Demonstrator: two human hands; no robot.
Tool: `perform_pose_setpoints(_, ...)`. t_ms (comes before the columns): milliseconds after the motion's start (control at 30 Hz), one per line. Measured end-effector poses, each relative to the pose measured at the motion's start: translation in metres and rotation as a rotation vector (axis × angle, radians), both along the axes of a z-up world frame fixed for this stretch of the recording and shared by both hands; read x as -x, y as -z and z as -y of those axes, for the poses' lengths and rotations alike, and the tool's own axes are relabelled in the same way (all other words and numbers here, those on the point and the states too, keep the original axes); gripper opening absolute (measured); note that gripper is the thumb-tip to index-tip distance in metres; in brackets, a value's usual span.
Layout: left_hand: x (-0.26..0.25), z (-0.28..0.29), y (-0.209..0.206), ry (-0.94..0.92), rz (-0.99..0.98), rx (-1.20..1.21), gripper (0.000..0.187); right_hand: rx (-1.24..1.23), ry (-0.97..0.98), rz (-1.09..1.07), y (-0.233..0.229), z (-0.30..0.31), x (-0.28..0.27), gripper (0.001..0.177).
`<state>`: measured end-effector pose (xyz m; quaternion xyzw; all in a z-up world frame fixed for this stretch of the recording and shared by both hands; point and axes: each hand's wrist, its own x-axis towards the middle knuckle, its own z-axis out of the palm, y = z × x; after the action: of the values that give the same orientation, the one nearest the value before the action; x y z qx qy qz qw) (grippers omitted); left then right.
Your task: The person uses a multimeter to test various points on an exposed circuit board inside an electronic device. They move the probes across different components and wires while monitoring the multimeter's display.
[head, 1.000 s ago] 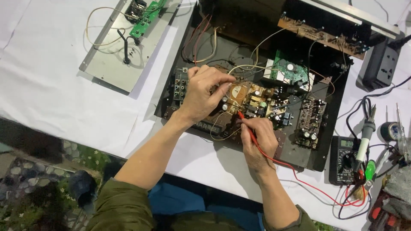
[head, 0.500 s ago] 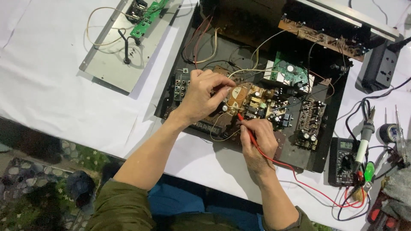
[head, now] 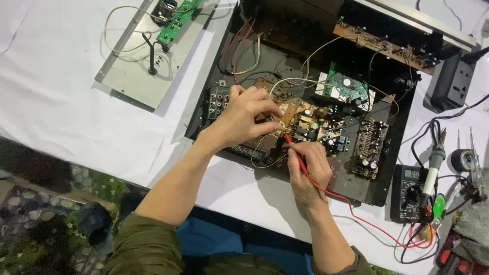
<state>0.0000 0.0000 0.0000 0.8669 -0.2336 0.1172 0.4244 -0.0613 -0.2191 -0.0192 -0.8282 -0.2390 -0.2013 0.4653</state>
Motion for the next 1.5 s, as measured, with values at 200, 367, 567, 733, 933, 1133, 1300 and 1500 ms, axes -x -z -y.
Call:
perform_pose_setpoints(200, -0.0023, -0.0011, 0.0018, 0.015, -0.041, -0.045, 0.018, 0.007, 0.005, 0.01, 0.0, -0.0011, 0.0, 0.006)
perform_pose_setpoints(367, -0.0025, -0.0004, 0.0018, 0.016, -0.043, -0.059, 0.015, 0.006, 0.005, 0.009, 0.0005, -0.0008, 0.0002, 0.007)
perform_pose_setpoints(567, -0.0019, -0.0002, 0.0005, 0.019, -0.048, -0.057, 0.014, 0.012, 0.002, 0.003, -0.002, -0.0016, 0.0002, 0.007)
perform_pose_setpoints(733, -0.0018, -0.0002, 0.0011, 0.019, -0.046, -0.062, 0.013, 0.001, 0.003, 0.011, -0.0021, -0.0024, 0.0007, 0.006)
perform_pose_setpoints(933, -0.0019, 0.0003, 0.0018, 0.016, -0.048, -0.063, 0.014, 0.012, -0.002, -0.003, -0.0002, -0.001, 0.0004, 0.007)
perform_pose_setpoints(1133, -0.0021, 0.0009, 0.0014, 0.012, -0.044, -0.067, 0.015, 0.005, 0.001, -0.009, 0.0003, -0.0016, 0.0006, 0.009)
perform_pose_setpoints(1300, -0.0016, 0.0009, -0.0005, 0.011, -0.037, -0.058, 0.013, 0.001, 0.01, -0.008, 0.0019, -0.0003, 0.0004, 0.007)
perform_pose_setpoints(1500, -0.0023, 0.0017, 0.0038, 0.005, -0.024, -0.059, 0.014, -0.004, 0.012, -0.002, 0.001, -0.0016, 0.0008, 0.007)
